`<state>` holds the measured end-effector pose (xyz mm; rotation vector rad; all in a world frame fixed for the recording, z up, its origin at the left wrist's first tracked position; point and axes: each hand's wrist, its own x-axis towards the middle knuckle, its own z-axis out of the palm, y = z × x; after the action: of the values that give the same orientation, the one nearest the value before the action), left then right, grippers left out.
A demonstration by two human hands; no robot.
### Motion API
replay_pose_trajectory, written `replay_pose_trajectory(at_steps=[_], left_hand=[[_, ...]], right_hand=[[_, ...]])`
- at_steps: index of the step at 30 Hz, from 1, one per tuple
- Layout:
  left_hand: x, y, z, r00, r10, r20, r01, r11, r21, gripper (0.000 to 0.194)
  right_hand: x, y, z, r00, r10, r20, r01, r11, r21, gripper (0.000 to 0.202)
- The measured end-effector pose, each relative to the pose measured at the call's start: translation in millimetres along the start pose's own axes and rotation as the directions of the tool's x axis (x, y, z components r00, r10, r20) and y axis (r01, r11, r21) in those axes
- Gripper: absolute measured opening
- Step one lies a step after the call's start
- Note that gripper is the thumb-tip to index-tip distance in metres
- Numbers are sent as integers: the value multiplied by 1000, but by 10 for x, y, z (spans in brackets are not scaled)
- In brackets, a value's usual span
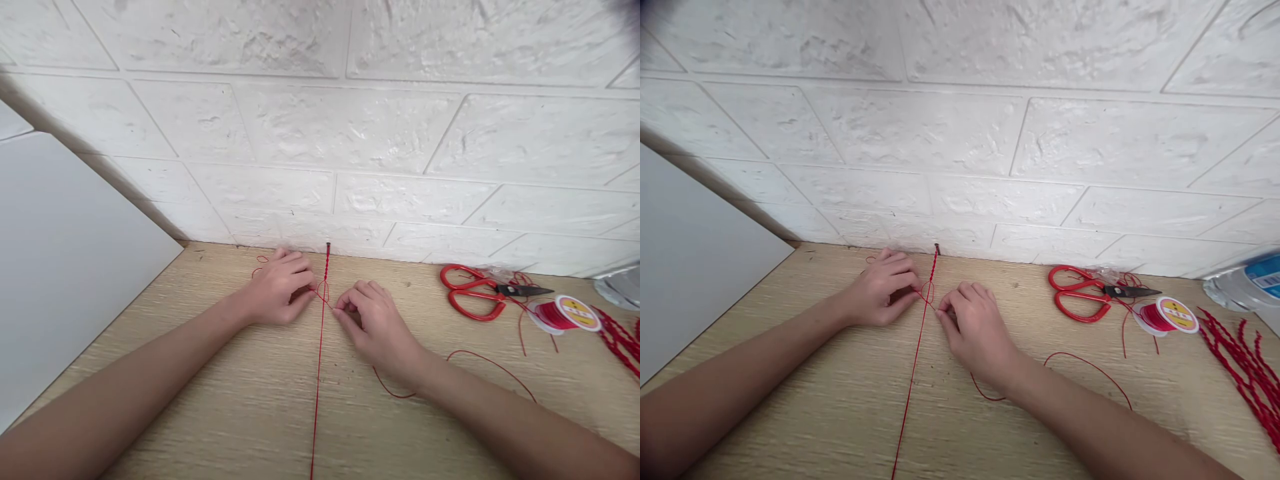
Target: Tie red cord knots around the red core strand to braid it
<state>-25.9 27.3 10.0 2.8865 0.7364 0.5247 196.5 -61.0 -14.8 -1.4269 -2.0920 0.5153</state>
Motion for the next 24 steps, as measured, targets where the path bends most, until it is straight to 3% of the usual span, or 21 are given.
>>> replay_pose_trajectory(at_steps=[13,16,20,24], left_hand=[[-44,-177,65,959,-153,-237,163,986,25,24],[-47,-129,12,970,-119,-212,121,993,0,16],[-21,-16,-30,990,-7,-138,1,999,-46,25],[-2,23,9,991,5,-132,-6,1000,0,14]], right_hand=[[12,21,-6,998,21,-67,-22,1000,-15,10],[8,21,-15,998,17,-66,-19,999,-35,5],[10,33,-12,999,18,-32,-19,999,-46,9],[30,48,-5,999,42,14,-42,998,-42,7]])
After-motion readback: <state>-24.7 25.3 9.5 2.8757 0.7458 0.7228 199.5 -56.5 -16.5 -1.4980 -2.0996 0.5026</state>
